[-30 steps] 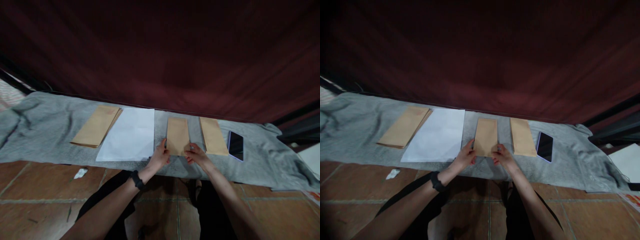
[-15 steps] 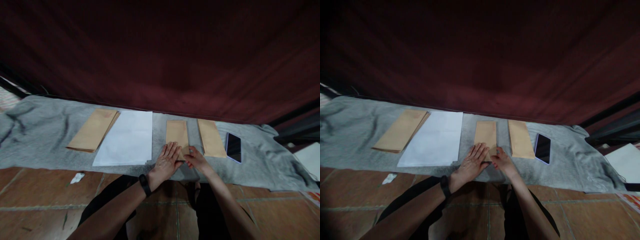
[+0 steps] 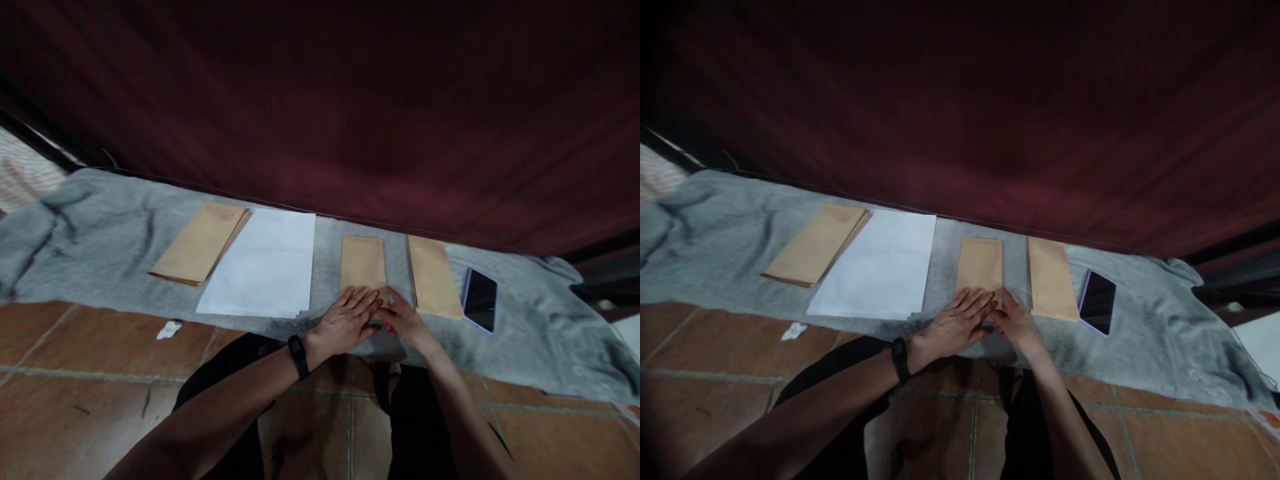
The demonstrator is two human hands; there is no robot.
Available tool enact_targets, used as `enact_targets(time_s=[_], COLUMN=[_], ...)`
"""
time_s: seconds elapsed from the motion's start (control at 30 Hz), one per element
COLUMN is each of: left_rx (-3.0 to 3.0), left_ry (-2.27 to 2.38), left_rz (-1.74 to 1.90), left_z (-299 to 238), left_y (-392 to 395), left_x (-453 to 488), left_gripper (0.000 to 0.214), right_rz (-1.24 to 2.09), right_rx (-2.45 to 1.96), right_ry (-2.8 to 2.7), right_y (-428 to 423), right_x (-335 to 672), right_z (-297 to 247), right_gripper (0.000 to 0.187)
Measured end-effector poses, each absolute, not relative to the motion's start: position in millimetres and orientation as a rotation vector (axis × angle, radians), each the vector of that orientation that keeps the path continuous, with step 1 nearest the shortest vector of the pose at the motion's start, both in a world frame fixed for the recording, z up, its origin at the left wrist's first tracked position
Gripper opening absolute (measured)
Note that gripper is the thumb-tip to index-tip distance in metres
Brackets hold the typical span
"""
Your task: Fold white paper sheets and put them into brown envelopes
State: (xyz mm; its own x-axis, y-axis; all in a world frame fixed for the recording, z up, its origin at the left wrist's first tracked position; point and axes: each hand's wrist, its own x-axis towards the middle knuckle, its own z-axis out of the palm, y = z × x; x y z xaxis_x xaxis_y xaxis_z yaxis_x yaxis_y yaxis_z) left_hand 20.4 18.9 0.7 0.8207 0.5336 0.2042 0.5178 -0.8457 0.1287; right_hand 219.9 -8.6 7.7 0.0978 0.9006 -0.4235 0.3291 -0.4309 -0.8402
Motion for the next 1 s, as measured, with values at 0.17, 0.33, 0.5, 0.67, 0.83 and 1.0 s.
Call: enact_targets(time_s=[0.17,0.33,0.5,0.67,0.83,1.0], left_rx=[2.919,2.930,3.007,3.166,3.260,3.272], left_ry=[0.839,0.815,0.765,0.714,0.648,0.615], left_rz=[0.364,0.328,0.265,0.213,0.193,0.160], left_z=[2,6,15,19,14,9], left_y=[18,23,29,22,17,17], left_x=[22,26,24,27,31,30], left_gripper=[0.059,0.052,0.044,0.045,0.041,0.036], right_rz=[1.334,1.368,1.315,1.294,1.148,0.679], right_rx=[-1.825,-1.782,-1.803,-1.811,-1.943,-2.169], right_ry=[-1.208,-1.229,-1.301,-1.361,-1.602,-1.858], right_y=[-9,-12,-14,-15,-14,-12], right_x=[223,229,229,228,227,228], right_z=[7,3,-1,1,8,17], right_gripper=[0.077,0.080,0.076,0.073,0.066,0.048])
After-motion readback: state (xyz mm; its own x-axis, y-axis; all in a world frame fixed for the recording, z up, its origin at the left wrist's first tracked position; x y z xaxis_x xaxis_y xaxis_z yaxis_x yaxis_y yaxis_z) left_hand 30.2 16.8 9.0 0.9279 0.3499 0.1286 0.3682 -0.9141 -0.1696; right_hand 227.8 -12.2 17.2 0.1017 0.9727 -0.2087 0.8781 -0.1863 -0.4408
